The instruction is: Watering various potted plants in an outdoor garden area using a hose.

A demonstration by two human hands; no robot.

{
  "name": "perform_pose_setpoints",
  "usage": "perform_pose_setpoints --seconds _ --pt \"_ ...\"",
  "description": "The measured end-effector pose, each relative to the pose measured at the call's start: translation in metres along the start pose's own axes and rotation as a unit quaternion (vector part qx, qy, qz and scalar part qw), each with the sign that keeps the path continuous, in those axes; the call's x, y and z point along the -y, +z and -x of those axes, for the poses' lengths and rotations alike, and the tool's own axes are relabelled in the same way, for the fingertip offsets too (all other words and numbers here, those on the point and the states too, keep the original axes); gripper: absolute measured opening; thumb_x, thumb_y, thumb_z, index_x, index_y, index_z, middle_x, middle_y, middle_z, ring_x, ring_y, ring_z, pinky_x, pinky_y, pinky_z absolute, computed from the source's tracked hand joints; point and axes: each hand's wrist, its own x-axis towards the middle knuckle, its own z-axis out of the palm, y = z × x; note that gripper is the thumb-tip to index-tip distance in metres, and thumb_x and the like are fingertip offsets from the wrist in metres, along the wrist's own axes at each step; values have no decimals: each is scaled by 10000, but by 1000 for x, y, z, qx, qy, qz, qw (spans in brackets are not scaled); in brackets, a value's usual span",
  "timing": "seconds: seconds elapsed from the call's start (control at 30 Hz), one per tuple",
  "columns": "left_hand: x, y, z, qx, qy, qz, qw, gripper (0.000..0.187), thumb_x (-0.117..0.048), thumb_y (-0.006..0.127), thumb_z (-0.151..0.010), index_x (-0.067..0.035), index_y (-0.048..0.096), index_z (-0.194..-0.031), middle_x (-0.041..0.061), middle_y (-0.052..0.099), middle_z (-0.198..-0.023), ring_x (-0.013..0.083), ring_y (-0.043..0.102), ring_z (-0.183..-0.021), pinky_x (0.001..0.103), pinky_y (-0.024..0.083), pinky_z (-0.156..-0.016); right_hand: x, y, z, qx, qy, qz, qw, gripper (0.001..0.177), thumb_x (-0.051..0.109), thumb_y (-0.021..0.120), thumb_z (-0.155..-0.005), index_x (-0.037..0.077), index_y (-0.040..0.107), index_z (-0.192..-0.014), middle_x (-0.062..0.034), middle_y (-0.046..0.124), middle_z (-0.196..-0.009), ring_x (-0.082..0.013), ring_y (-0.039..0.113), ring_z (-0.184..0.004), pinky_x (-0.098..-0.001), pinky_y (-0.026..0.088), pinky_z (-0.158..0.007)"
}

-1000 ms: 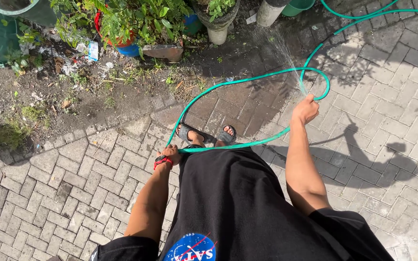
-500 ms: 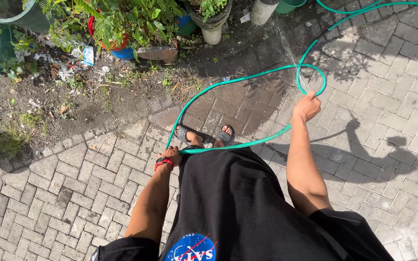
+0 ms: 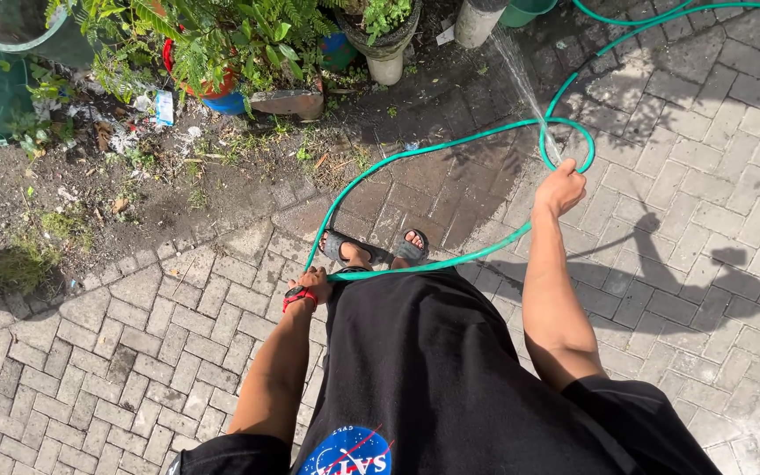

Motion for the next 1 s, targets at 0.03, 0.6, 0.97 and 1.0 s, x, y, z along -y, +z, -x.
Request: perform_pose_setpoints --seconds 0.03,0.6,0.97,1.0 --pt "0 0 -1 0 0 0 1000 473 -483 601 -967 -178 576 -1328 81 556 -1428 281 519 -1377 663 358 -1072 2 -1 0 0 0 0 1000 544 394 467 -907 -75 694 -751 -303 678 -773 -467 643 -765 -596 447 -762" --pt "-10 -4 0 -1 6 1 1000 445 -481 582 -976 -180 592 -1305 63 576 -1400 269 530 -1365 665 370 -1052 -9 0 -23 -20 24 13 999 549 396 487 -908 -101 675 -771 -302 676 -773 -457 655 -731 -590 465 -714" --pt "-16 -14 -5 1 12 -10 1000 466 -484 568 -979 -175 573 -1327 81 557 -1421 273 531 -1363 691 336 -1070 -11 -20 -19 -23 40 17 999 554 409 485 -920 -87 683 -773 -300 688 -799 -473 652 -756 -603 457 -729" --pt "-17 -15 -4 3 12 -12 1000 466 -484 565 -981 -175 571 -1329 81 555 -1424 272 528 -1368 693 332 -1073 -14 -20 -20 -23 38 22 999 562 410 479 -927 -93 677 -773 -303 687 -801 -477 653 -761 -607 457 -735"
